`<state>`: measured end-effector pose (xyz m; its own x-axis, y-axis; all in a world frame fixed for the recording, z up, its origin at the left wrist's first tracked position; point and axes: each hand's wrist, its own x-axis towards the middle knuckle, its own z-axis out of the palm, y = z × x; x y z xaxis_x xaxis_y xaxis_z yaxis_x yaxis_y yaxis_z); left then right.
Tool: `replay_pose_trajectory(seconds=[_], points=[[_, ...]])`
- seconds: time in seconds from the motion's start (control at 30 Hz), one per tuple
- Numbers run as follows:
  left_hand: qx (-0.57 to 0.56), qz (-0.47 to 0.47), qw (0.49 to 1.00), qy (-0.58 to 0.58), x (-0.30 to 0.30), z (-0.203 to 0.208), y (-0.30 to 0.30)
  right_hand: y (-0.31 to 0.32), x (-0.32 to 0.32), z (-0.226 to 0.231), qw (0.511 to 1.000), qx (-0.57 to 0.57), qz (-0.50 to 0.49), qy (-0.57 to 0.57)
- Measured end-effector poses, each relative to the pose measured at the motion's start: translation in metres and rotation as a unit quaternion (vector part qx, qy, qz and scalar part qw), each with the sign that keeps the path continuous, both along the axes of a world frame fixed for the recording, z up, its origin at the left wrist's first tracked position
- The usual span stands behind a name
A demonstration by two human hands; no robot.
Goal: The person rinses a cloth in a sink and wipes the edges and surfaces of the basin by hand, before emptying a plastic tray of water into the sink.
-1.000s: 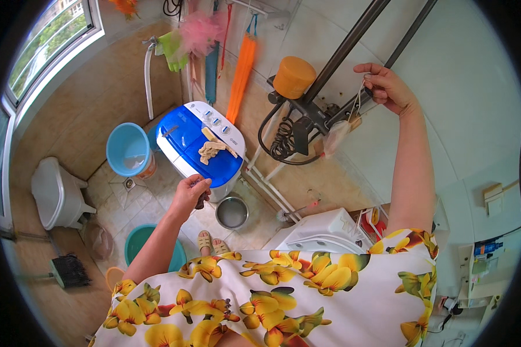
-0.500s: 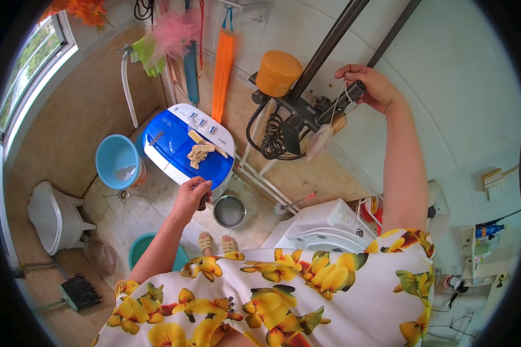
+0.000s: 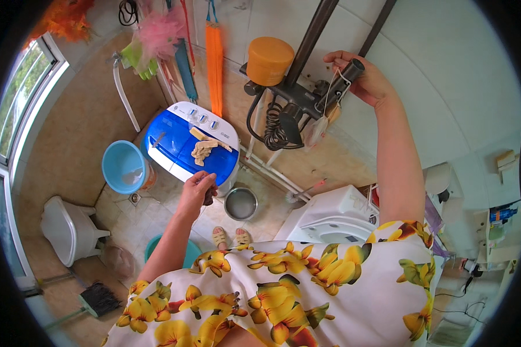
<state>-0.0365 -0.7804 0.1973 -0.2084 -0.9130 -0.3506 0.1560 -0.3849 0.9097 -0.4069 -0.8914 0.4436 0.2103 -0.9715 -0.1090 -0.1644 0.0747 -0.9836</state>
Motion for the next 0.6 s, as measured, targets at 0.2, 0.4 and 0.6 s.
replay_pose_trajectory(seconds=[0.2,0.4,0.6], points=[[-0.044,-0.118,0.992,-0.025,-0.036,0.076,-0.021,0.001,0.007,-0.003,0.999,-0.008,-0.025,0.035],[-0.201,-0.224,0.953,0.019,-0.139,0.166,-0.044,-0.002,0.0,-0.007,0.999,-0.022,-0.014,0.043],[-0.207,-0.233,0.95,0.034,-0.201,0.176,-0.056,0.001,0.007,-0.008,0.998,-0.047,-0.039,0.032]])
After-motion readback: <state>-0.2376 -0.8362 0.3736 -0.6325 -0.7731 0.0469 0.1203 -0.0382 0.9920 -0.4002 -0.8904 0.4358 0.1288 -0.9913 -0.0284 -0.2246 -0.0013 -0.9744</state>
